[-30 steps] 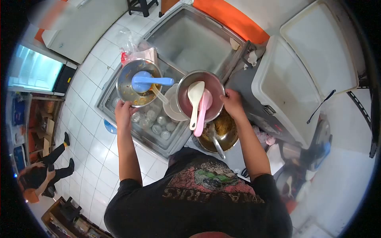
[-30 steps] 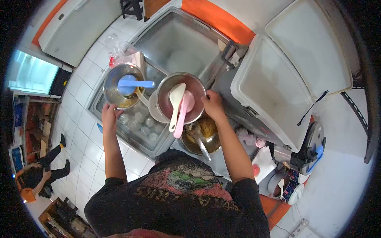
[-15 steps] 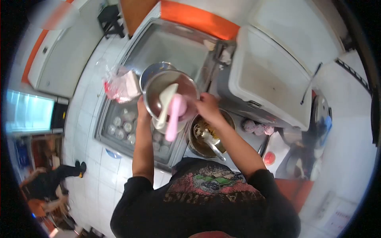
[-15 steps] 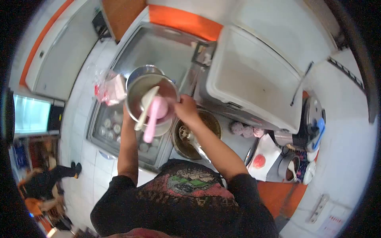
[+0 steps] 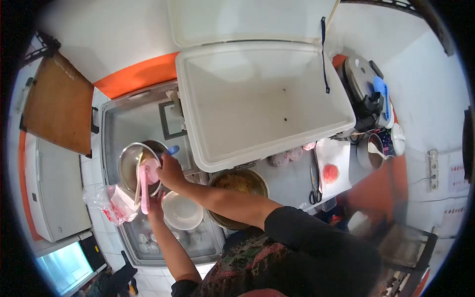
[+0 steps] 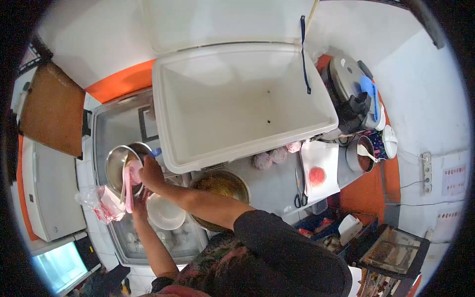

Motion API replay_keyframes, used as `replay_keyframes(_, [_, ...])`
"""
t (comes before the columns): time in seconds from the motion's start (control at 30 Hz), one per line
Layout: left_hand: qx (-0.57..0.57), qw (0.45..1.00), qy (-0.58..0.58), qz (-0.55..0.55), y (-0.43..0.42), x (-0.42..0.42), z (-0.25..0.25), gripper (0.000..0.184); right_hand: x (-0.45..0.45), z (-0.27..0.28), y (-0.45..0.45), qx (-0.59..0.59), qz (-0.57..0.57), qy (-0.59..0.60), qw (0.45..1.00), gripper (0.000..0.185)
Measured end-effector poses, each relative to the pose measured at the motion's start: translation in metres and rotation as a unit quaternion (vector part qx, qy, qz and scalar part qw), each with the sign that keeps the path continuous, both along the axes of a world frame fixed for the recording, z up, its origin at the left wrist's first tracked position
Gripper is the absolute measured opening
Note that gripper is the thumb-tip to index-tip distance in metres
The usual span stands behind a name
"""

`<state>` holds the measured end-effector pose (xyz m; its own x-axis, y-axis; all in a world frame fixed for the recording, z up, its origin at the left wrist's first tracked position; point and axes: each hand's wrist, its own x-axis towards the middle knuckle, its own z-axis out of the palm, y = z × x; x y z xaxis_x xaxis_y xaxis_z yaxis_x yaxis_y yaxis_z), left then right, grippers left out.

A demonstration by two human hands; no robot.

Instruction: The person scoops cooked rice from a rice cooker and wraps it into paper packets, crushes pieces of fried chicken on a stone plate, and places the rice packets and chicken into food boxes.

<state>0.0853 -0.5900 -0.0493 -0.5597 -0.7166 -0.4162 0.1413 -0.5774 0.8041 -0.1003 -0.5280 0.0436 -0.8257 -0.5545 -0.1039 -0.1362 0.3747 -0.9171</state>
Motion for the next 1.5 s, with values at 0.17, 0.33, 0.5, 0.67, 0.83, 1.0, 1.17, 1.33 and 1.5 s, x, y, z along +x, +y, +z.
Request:
replay_keyframes(0.17, [-0.095, 0.993, -0.019, 0.063, 0.001, -0.005, 0.001, 0.061, -0.005, -0.002, -0.008, -0.025, 0.01, -0.062, 0.998, 0.03])
replay_keyframes(0.33, [-0.053, 0.974, 0.157, 0.155, 0.011, -0.021, -0.023, 0.05, -0.005, -0.023, -0.005, -0.086, 0.034, -0.046, 0.995, 0.033])
replay_keyframes(0.5, [0.036, 0.953, 0.102, 0.284, 0.024, -0.027, -0.011, 0.044, -0.003, -0.04, -0.001, -0.04, 0.057, -0.031, 0.997, 0.035])
replay_keyframes(0.67, [0.041, 0.948, 0.171, 0.266, 0.013, -0.026, 0.007, 0.047, -0.003, -0.036, 0.003, -0.04, 0.079, -0.062, 0.994, 0.035])
replay_keyframes(0.83, [-0.06, 0.954, 0.175, 0.236, -0.005, -0.034, 0.027, 0.044, -0.019, -0.009, -0.001, -0.019, 0.054, -0.201, 0.978, 0.032])
replay_keyframes(1.0, [-0.527, 0.783, -0.287, 0.162, -0.008, -0.069, 0.036, 0.029, -0.038, 0.057, -0.005, -0.066, -0.01, -0.306, 0.95, 0.031])
replay_keyframes(1.17, [-0.593, 0.655, -0.468, -0.023, 0.042, -0.139, 0.066, 0.052, -0.044, 0.058, -0.021, -0.127, -0.063, -0.271, 0.952, 0.026])
replay_keyframes(1.33, [-0.495, 0.708, -0.501, 0.046, 0.057, -0.163, 0.071, 0.051, -0.06, 0.043, -0.025, -0.13, -0.037, -0.316, 0.939, 0.012])
replay_keyframes(1.5, [-0.321, 0.735, -0.591, 0.084, 0.05, -0.184, 0.08, 0.055, -0.061, 0.045, -0.02, -0.155, -0.072, -0.342, 0.924, 0.015])
